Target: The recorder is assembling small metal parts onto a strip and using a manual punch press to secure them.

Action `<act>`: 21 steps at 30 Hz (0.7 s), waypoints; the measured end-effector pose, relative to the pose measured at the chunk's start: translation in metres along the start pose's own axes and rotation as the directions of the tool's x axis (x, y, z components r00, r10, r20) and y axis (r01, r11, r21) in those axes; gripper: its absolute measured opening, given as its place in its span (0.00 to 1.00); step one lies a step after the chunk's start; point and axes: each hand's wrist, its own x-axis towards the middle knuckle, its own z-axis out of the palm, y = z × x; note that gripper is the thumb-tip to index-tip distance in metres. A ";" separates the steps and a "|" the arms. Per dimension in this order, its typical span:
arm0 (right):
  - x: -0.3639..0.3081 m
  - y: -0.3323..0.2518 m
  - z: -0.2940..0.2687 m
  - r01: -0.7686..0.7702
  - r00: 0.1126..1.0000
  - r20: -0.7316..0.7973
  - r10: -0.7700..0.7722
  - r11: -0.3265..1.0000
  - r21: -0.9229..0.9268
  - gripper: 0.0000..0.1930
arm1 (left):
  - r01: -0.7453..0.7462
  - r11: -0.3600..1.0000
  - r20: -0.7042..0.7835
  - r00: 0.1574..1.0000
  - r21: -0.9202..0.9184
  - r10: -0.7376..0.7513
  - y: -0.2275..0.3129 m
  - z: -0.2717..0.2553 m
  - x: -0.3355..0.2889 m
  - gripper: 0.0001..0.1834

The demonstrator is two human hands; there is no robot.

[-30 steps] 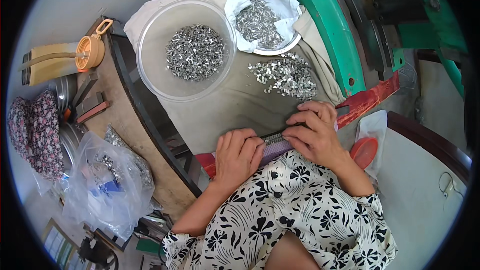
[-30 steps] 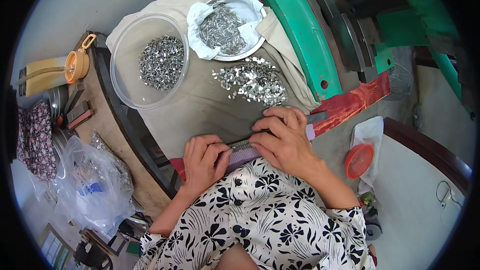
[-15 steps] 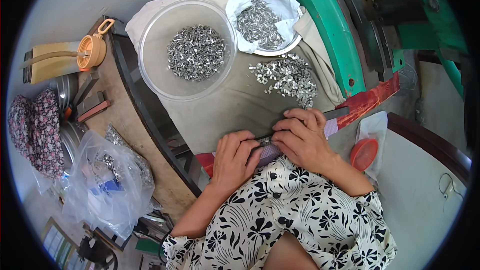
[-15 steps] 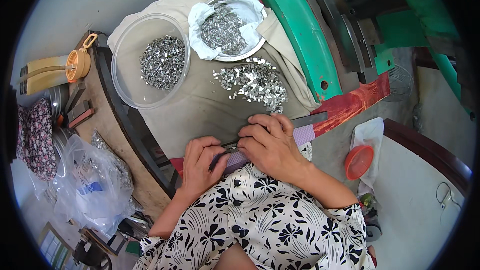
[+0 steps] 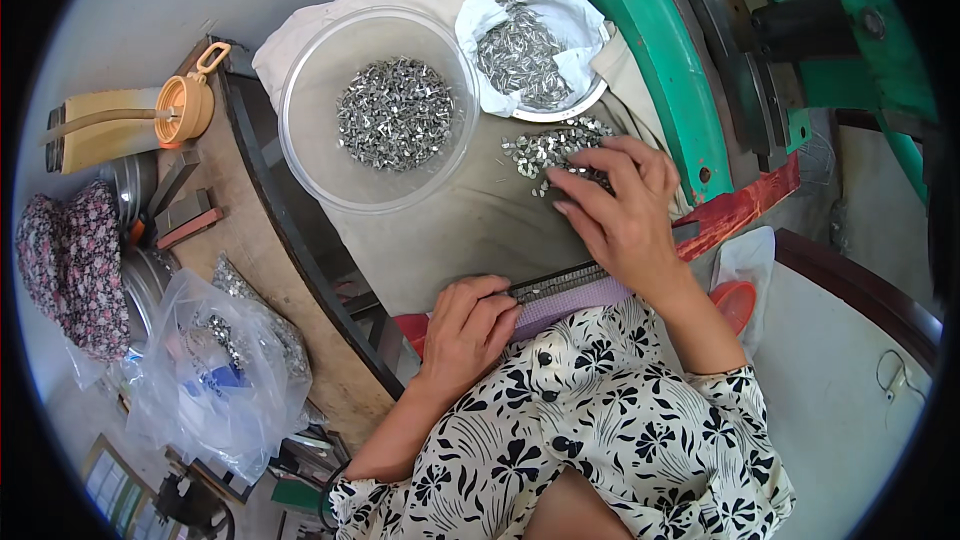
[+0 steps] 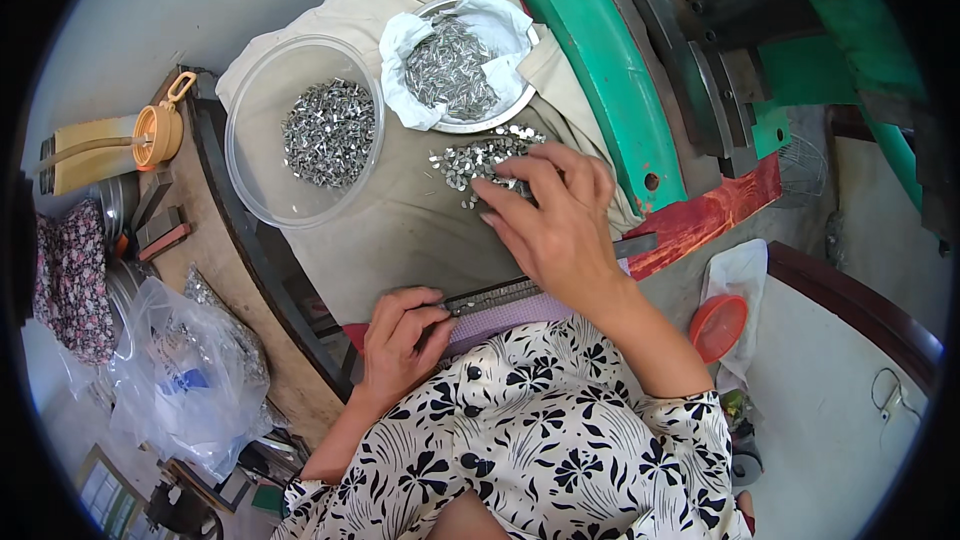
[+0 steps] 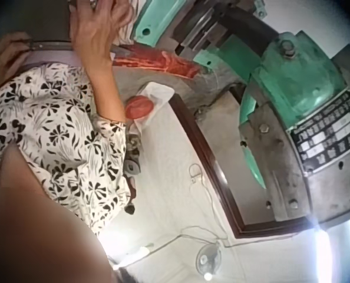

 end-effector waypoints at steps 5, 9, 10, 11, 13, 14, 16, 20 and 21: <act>0.003 0.000 0.008 0.056 0.998 0.001 -0.056 0.998 -0.022 0.13 | 0.019 1.000 0.015 1.000 -0.014 -0.019 0.001 -0.002 0.003 0.14; 0.002 0.001 0.001 0.009 1.000 0.028 -0.010 1.000 0.030 0.12 | 0.003 1.000 0.047 0.999 0.027 -0.005 0.002 -0.004 0.006 0.12; 0.002 0.002 -0.003 -0.015 0.999 0.030 0.014 0.999 0.035 0.12 | -0.011 0.999 0.065 0.998 0.053 0.008 0.003 -0.005 0.007 0.11; 0.002 0.003 -0.006 -0.031 0.999 0.024 0.030 0.999 0.043 0.12 | -0.010 0.999 0.064 0.998 0.053 0.006 0.003 -0.005 0.008 0.11; 0.002 0.006 -0.008 -0.039 0.999 0.022 0.038 0.999 0.038 0.11 | -0.045 0.994 0.083 0.996 0.097 0.037 0.004 -0.006 0.009 0.10; 0.002 0.006 -0.009 -0.047 0.999 0.019 0.047 0.998 0.033 0.10 | -0.043 0.994 0.082 0.996 0.098 0.035 0.004 -0.006 0.009 0.10; 0.004 0.006 -0.012 -0.049 0.998 0.026 0.048 0.998 0.039 0.09 | -0.037 0.995 0.055 0.998 0.091 0.032 0.003 -0.005 0.010 0.10; 0.009 0.002 -0.009 0.005 0.999 0.041 -0.007 0.999 0.049 0.09 | 0.045 0.988 -0.039 0.998 0.145 -0.040 0.005 -0.010 0.024 0.12; 0.011 0.000 -0.007 0.036 0.998 0.044 -0.038 0.998 0.047 0.09 | 0.046 0.988 -0.038 0.998 0.144 -0.041 0.003 -0.010 0.029 0.12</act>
